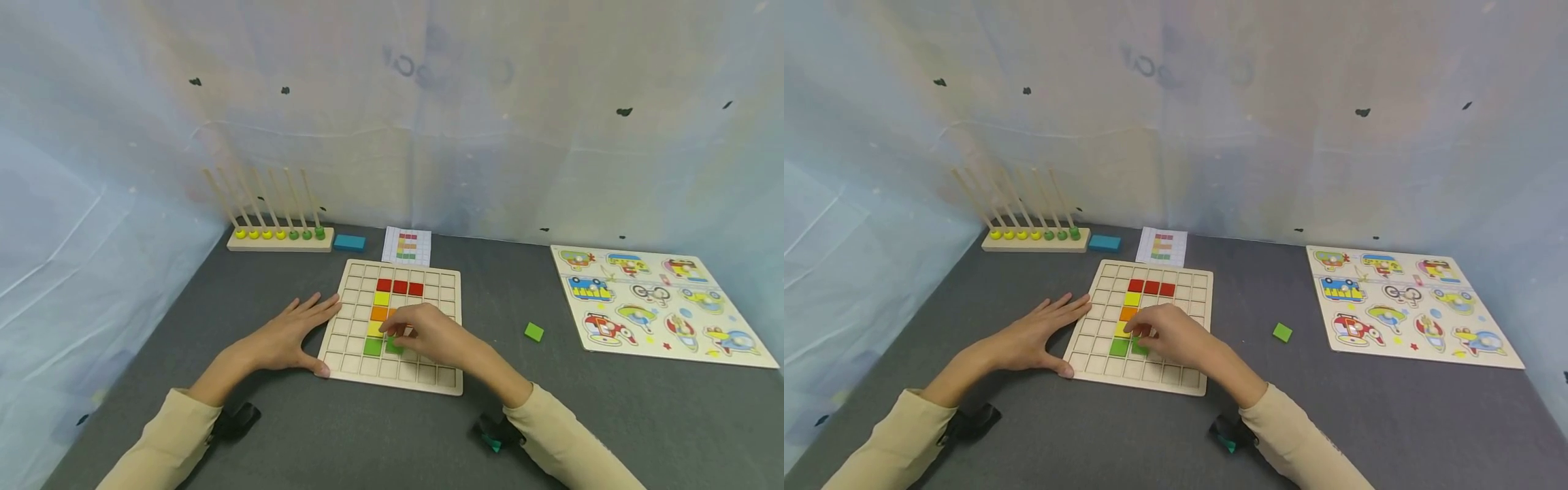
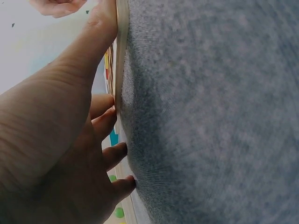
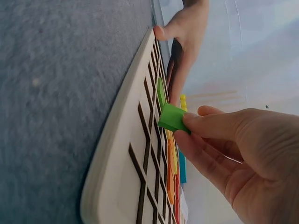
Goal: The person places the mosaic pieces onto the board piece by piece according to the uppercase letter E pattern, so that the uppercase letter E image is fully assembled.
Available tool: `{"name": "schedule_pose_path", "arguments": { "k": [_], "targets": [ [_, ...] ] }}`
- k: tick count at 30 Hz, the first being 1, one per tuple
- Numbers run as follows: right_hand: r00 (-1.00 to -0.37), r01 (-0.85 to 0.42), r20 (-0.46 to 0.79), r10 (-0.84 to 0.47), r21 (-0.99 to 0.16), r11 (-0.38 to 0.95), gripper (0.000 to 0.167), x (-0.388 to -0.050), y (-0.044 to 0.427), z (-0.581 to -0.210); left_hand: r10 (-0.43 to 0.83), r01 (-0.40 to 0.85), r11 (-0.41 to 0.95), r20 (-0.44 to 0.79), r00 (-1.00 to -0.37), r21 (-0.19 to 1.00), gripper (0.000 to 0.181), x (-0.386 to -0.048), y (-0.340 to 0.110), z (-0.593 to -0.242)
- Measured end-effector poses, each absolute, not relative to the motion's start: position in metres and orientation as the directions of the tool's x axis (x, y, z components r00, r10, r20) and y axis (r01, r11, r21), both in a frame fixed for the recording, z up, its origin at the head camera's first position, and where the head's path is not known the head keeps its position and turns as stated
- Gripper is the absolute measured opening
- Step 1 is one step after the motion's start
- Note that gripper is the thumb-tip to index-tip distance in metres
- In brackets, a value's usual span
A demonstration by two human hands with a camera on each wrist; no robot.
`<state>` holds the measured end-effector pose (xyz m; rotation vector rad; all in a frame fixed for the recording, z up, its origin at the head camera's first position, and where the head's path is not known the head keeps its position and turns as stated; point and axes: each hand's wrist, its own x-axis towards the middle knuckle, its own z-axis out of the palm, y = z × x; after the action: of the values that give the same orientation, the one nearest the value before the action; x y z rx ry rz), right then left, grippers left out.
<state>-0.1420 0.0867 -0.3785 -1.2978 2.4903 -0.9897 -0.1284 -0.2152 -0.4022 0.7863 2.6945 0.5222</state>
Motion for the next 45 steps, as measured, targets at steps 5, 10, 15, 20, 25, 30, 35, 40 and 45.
{"name": "schedule_pose_path", "arguments": {
  "k": [5,10,15,20,25,30,35,40,45],
  "targets": [
    [-0.620,-0.665,0.144,-0.772,-0.619,0.418,0.020,-0.140,0.079,-0.379,0.562,0.458,0.785,-0.168,-0.810,0.417,0.122,-0.128,-0.215,-0.401],
    [-0.631,-0.654,0.118,-0.767,-0.612,0.444,0.020,-0.139,0.076,-0.381,0.561,0.456,0.784,-0.168,-0.810,0.422,0.122,-0.127,-0.215,-0.400],
    [-0.634,-0.648,0.103,-0.766,-0.611,0.455,0.020,-0.139,0.077,-0.382,0.560,0.450,0.784,-0.173,-0.811,0.427,0.121,-0.128,-0.215,-0.400],
    [-0.635,-0.649,0.109,-0.765,-0.612,0.452,0.019,-0.140,0.077,-0.384,0.560,0.451,0.785,-0.173,-0.811,0.426,0.122,-0.128,-0.215,-0.401],
    [-0.653,-0.643,0.117,-0.749,-0.609,0.465,0.019,-0.139,0.077,-0.385,0.557,0.447,0.785,-0.174,-0.812,0.428,0.122,-0.128,-0.215,-0.401],
    [-0.650,-0.646,0.108,-0.752,-0.601,0.471,0.020,-0.139,0.076,-0.387,0.558,0.449,0.784,-0.171,-0.812,0.429,0.122,-0.128,-0.215,-0.401],
    [-0.650,-0.651,0.100,-0.753,-0.584,0.484,0.020,-0.138,0.075,-0.387,0.563,0.457,0.782,-0.165,-0.810,0.423,0.122,-0.128,-0.215,-0.401],
    [-0.637,-0.661,0.108,-0.763,-0.585,0.470,0.020,-0.138,0.077,-0.386,0.573,0.471,0.775,-0.156,-0.805,0.421,0.122,-0.128,-0.215,-0.400],
    [-0.630,-0.671,0.136,-0.765,-0.592,0.447,0.019,-0.138,0.088,-0.379,0.573,0.471,0.775,-0.154,-0.805,0.422,0.122,-0.128,-0.214,-0.400]
  ]
}}
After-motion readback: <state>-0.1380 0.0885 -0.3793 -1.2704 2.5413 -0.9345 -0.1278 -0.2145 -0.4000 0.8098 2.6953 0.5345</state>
